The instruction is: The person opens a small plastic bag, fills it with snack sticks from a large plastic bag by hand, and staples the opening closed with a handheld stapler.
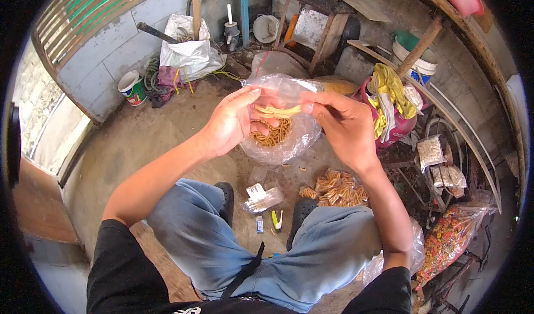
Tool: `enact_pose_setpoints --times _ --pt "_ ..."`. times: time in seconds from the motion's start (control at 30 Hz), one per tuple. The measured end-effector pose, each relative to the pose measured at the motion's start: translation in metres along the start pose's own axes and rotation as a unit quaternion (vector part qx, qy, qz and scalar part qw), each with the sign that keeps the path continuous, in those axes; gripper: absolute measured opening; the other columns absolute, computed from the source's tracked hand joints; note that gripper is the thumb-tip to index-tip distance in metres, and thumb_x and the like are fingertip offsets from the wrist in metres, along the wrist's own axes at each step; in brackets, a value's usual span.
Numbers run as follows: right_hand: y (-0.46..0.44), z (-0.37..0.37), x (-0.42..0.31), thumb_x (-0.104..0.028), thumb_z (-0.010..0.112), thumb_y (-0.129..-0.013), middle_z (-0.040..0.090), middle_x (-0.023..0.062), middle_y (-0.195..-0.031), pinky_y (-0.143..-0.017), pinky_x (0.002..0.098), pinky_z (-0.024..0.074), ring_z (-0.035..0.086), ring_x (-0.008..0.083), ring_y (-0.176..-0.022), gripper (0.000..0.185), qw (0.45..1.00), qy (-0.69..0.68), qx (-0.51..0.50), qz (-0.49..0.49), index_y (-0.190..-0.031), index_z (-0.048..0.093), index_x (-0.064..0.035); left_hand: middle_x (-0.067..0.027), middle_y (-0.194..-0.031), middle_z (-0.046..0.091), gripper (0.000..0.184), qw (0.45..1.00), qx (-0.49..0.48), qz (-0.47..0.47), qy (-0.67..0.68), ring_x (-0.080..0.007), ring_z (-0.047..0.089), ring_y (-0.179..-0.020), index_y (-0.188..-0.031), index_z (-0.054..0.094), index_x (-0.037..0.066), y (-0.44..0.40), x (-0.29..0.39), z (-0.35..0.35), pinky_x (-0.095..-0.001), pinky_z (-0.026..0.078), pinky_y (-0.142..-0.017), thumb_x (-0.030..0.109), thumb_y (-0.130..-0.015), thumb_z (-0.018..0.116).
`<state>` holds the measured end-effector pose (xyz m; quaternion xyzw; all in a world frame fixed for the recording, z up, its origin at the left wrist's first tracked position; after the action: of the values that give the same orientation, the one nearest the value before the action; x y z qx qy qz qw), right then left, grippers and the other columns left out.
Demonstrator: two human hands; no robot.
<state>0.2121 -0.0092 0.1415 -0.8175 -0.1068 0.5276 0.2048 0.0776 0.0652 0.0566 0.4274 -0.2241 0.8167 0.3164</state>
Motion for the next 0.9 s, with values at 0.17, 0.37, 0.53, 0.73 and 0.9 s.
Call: enact_pose_setpoints --times 0.17,0.37,0.53,0.73,0.9 --pt "-0.001 0.001 0.021 0.0 0.068 -0.084 0.066 0.0035 -0.086 -0.067 0.0195 0.0461 0.058 0.0049 -0.081 0.014 0.998 -0.063 0.023 -0.021 -0.098 0.068 0.002 -0.0141 -0.111 0.064 0.031 1.0 -0.007 -0.008 -0.001 -0.021 0.066 -0.083 -0.118 0.054 0.005 0.001 -0.001 0.007 -0.0321 0.055 -0.07 0.029 -0.099 0.045" --pt "-0.001 -0.004 -0.001 -0.005 0.064 -0.089 0.059 0.0038 -0.1 -0.073 0.0198 0.043 0.054 0.0078 -0.086 0.011 0.996 0.034 0.027 -0.072 -0.096 0.069 0.0009 -0.0148 -0.114 0.063 0.032 1.0 -0.009 0.012 0.013 -0.0222 0.066 -0.087 -0.118 0.053 0.005 0.0 0.002 0.004 -0.0326 0.054 -0.074 0.029 -0.099 0.044" --pt "-0.002 -0.007 -0.013 -0.015 0.06 -0.092 0.055 0.0083 -0.115 -0.083 0.0251 0.0418 0.052 0.0147 -0.098 0.02 0.991 0.048 0.011 -0.121 -0.103 0.069 -0.0006 -0.0135 -0.114 0.063 0.034 0.998 -0.02 0.031 0.054 -0.0221 0.064 -0.093 -0.117 0.054 0.005 -0.002 0.01 0.0 -0.0323 0.054 -0.076 0.031 -0.098 0.044" --pt "0.002 0.017 -0.016 -0.016 0.066 -0.088 0.054 0.0116 -0.122 -0.081 0.0275 0.0453 0.053 0.017 -0.103 0.025 0.985 0.104 -0.047 -0.132 -0.11 0.068 -0.0038 -0.0136 -0.115 0.062 0.033 0.998 -0.015 0.037 0.05 -0.0217 0.064 -0.094 -0.116 0.055 0.003 -0.002 0.01 0.004 -0.0335 0.054 -0.081 0.029 -0.097 0.047" --pt "-0.002 0.011 -0.002 -0.015 0.067 -0.087 0.052 0.0108 -0.125 -0.077 0.026 0.0465 0.055 0.0161 -0.105 0.026 0.998 0.027 -0.023 -0.057 -0.111 0.067 -0.0052 -0.017 -0.116 0.062 0.027 0.995 -0.004 0.043 0.089 -0.0253 0.066 -0.094 -0.113 0.055 0.0 -0.003 0.012 0.003 -0.0372 0.056 -0.081 0.021 -0.099 0.046"
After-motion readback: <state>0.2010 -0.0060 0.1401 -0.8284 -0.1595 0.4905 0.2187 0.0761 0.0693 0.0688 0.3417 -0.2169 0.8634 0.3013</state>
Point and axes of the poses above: each hand's wrist, its own y-axis away from the middle knuckle, its own z-axis out of the palm, x = y × z, the point moved 10 cm from there along -y, towards the middle knuckle
